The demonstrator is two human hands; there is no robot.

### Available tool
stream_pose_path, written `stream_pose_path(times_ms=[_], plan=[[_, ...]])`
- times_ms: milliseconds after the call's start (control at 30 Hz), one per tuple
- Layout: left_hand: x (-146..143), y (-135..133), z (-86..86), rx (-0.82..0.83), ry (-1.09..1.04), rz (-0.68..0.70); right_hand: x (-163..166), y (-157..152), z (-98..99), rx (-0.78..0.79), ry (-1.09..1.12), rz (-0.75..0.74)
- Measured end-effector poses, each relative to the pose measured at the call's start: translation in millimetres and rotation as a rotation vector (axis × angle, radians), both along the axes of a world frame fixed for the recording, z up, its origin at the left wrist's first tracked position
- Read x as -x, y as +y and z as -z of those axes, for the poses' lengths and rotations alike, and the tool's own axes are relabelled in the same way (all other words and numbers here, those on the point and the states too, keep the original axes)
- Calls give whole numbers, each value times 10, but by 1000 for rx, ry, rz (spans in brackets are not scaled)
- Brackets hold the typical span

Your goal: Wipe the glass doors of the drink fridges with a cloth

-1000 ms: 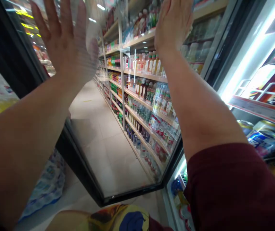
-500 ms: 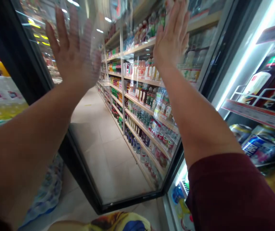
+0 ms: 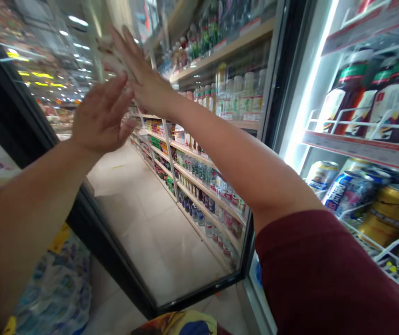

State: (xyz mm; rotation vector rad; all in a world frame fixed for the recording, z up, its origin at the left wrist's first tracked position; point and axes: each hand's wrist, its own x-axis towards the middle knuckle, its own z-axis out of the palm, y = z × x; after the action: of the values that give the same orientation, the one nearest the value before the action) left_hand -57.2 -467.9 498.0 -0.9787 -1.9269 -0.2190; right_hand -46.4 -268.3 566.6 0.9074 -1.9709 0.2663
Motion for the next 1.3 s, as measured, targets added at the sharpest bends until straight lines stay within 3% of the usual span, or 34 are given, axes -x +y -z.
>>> stream_pose_path(times_ms=[133,233,400,500,600,667,833,900,1067,1200,1300], plan=[[-23,47,5,-29,-1,9,-109,42,88,-107,18,-59],[-19,64,21,-32,41,20,-194,46,244,-153,51,63],[-68,80,55,-233,148,-35,-169,-1,369,-75,76,199],[-127,79,80,-238,145,-110,-89,-19,297,59,161,238],[-174,59,110,-239,131,-74,-42,-111,245,304,241,347],[-190,45,128,-265,149,-28,-60,-212,277,384,235,422],[-216,24,146,-288,118,81,-168,-307,418,168,129,356],[-232,15,149,-280,127,81,-161,-236,416,192,134,367],[-234,-8,169,-282,152,95,-47,-96,505,405,216,572],[-193,-18,175,-281,141,131,-106,-160,752,303,191,543],[-184,-25,167,-272,131,129,-195,-160,765,272,157,539]])
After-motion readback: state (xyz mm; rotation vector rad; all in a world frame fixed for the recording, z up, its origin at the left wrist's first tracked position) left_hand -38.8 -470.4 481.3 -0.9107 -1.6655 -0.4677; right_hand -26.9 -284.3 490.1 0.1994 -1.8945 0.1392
